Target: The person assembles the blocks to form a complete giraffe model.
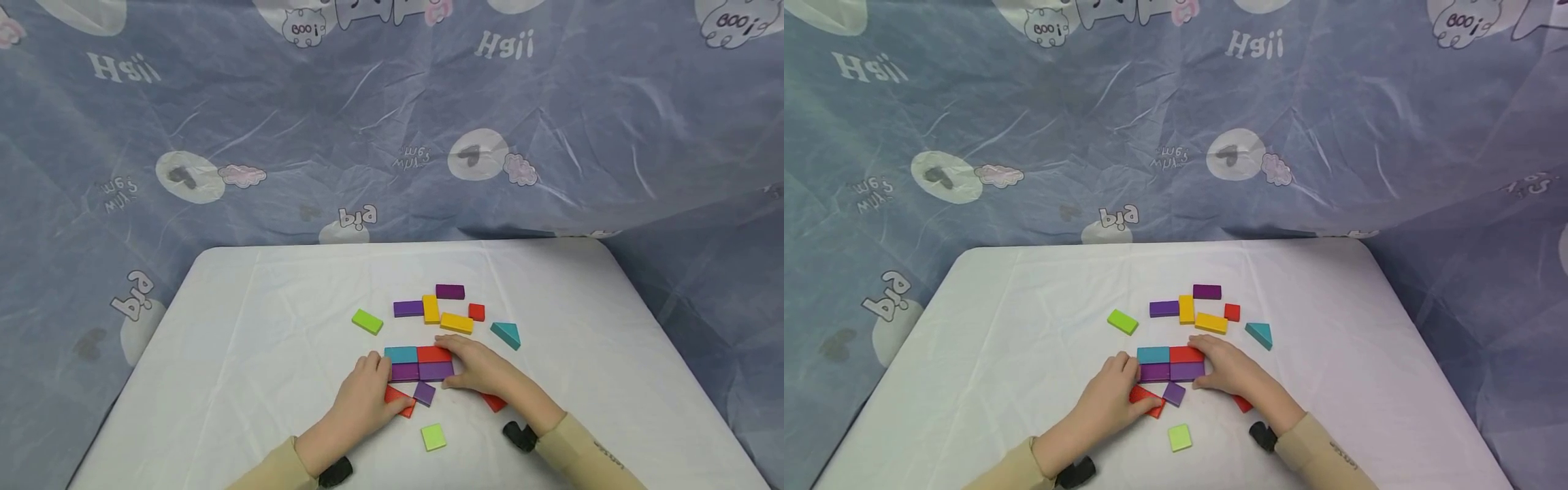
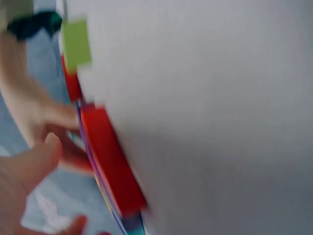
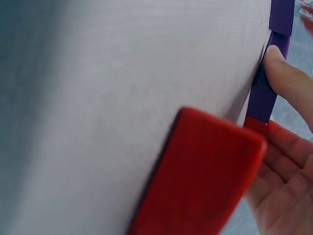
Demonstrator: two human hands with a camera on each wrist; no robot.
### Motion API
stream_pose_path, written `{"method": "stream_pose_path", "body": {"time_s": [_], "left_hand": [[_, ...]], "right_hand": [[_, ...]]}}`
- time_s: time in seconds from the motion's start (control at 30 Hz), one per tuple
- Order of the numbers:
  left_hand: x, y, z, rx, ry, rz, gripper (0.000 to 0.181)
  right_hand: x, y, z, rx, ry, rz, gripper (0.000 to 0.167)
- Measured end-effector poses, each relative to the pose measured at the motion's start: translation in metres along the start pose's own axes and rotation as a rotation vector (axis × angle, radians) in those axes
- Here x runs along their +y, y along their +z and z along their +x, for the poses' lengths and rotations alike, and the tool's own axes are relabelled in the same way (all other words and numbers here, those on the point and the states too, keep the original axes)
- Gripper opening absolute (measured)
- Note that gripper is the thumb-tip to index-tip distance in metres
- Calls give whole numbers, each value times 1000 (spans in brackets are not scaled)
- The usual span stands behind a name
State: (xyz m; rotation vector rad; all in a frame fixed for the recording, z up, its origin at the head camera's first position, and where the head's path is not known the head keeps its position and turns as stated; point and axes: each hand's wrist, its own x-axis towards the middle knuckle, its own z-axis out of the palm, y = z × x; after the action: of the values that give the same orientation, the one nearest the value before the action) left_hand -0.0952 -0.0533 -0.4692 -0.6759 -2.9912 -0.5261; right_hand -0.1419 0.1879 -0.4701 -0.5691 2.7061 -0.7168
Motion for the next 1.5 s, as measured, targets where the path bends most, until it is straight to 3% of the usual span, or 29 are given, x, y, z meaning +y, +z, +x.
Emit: {"method": "stream_pose_path", "body": {"time_s": [0.13, 0.37, 0.57, 0.77, 1.0, 1.17, 1.5], "left_hand": [[11, 10, -15, 17, -58, 48, 69], [22, 17, -20, -9, -93, 131, 71], [25, 11, -28, 6, -17, 193, 63], [17, 2, -36, -88, 38, 98, 54], [6, -7, -33, -167, 130, 56, 56], [3, -7, -30, -164, 159, 12, 53], [0, -4, -24, -85, 225, 57, 44]], "right_hand": [[0, 1, 0, 8, 1, -6, 71], [1, 3, -2, 14, 16, -2, 72], [1, 3, -2, 13, 14, -3, 72], [0, 1, -2, 11, 8, -21, 73], [-1, -1, -3, 14, -9, -27, 73], [-1, -1, -3, 14, -17, -27, 73], [-1, -1, -1, 6, -5, -24, 74]]}}
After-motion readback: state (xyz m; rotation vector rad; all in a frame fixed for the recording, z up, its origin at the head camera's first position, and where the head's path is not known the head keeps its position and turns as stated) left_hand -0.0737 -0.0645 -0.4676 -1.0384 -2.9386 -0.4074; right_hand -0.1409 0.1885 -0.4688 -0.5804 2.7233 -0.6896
